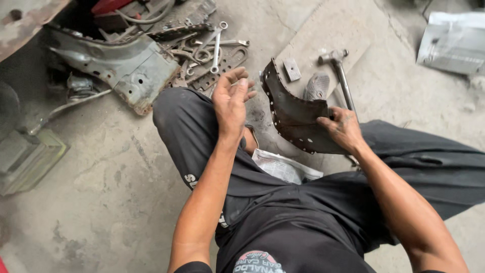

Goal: The person sits on the floor and uses a hammer and metal block to shape a car body panel. They then fit the panel into the car's wheel arch and use a hammer and pliers to adjust its position.

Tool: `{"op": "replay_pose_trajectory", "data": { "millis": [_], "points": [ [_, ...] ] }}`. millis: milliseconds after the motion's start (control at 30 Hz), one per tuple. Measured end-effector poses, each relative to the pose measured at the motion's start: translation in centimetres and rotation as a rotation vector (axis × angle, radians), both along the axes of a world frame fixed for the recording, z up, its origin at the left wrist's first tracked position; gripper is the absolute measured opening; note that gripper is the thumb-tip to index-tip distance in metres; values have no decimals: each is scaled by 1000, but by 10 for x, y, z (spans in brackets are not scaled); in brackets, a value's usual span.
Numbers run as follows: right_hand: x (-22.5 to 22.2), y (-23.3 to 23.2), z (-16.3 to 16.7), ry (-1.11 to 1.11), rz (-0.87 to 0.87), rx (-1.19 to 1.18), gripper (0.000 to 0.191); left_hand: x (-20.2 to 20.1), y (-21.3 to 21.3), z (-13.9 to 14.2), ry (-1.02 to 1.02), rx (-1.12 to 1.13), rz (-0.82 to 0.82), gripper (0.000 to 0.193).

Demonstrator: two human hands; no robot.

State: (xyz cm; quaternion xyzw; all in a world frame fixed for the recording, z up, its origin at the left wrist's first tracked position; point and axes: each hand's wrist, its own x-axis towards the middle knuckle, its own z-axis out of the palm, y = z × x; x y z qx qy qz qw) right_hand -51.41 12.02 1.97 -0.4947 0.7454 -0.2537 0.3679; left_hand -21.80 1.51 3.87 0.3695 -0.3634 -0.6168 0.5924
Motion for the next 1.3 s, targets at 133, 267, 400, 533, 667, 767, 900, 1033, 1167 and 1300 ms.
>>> {"op": "replay_pose_trajectory", "data": {
  "millis": [133,267,400,533,667,767,900,1033,1167,1300],
  "points": [
    [10,-32,89,-23,97,-51,30,13,-31,-25,-80,-73,101,43],
    [28,-69,194,366,225,5,30,24,-84,-30,-105,223,198,71],
    [44,-112,267,572,424,-102,34,18,-100,-11,-77,526,49,93],
    [39,-161,308,643,498,-130,34,23,-85,11,414,276,-30,86],
    [51,-243,343,687,567,-239,35,47,-83,47,432,24,84,88],
    [82,-316,373,771,569,-366,36,60,-97,82,376,-65,150,91],
    [134,-377,403,868,518,-460,37,64,-108,120,190,-79,230,92],
    [160,-378,406,925,461,-483,38,67,-126,139,178,-206,206,67],
    [186,-375,412,942,418,-510,39,72,-158,140,219,-188,223,56],
    [199,-385,406,962,378,-527,40,80,-183,130,185,-105,266,51]
  ]
}}
